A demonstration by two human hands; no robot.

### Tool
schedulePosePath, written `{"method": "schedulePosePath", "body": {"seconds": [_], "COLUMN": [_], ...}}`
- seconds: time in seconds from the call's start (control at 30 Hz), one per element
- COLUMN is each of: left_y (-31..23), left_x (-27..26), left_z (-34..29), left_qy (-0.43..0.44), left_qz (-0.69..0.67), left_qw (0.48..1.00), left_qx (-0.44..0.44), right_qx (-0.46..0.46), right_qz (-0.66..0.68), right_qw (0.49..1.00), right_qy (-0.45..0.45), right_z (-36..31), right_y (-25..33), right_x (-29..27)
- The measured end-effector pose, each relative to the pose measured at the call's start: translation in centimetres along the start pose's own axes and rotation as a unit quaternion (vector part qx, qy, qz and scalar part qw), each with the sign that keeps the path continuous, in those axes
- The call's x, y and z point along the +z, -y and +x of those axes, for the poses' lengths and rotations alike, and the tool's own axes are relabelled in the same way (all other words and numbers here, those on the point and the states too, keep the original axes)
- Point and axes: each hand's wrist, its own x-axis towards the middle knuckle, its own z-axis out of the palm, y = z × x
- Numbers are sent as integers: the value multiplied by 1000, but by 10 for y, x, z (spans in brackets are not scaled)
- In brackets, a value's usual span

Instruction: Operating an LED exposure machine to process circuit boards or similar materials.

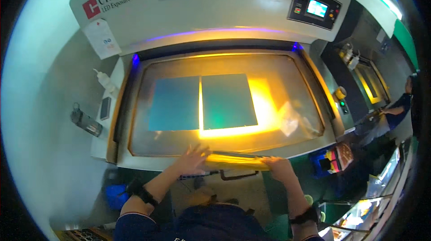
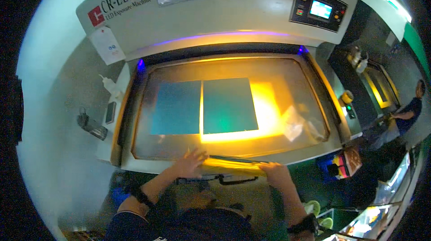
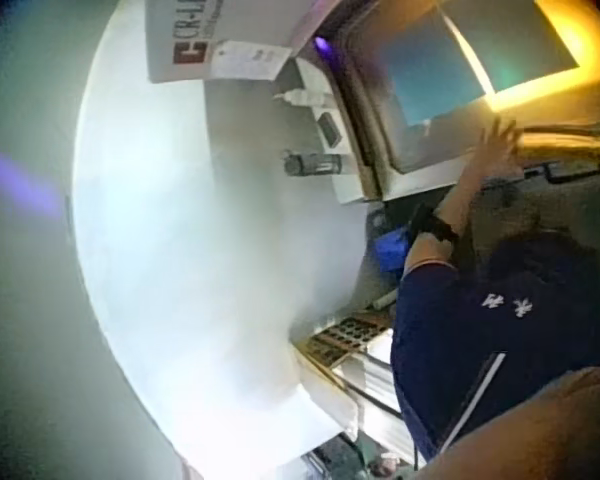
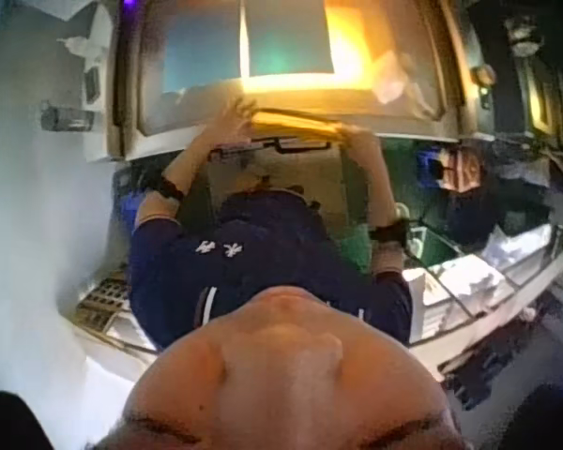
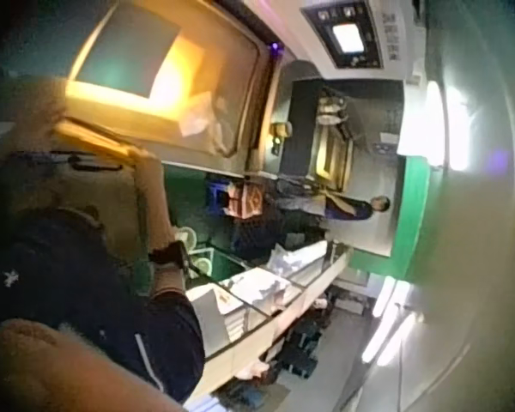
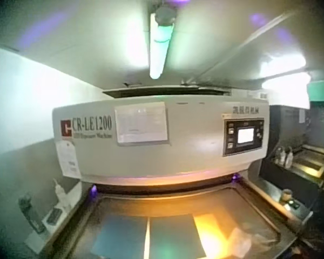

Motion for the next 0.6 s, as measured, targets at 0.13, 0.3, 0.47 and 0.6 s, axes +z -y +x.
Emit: {"method": "schedulePosePath", "body": {"seconds": [0.13,0.3,0.47,0.6], "left_y": [75,120,238,415], "left_x": [32,31,20,-2], "left_z": [-64,-118,-72,55], "left_qy": [116,219,220,64], "left_qz": [-182,-68,-82,-107], "left_qw": [960,948,949,956], "left_qx": [-176,-220,-210,-266], "right_qx": [-151,-181,-132,-131], "right_qz": [-25,-62,-72,-227], "right_qw": [988,979,976,959], "right_qy": [4,74,156,104], "right_z": [127,165,284,500], "right_y": [68,134,146,97], "right_x": [71,146,128,127]}}
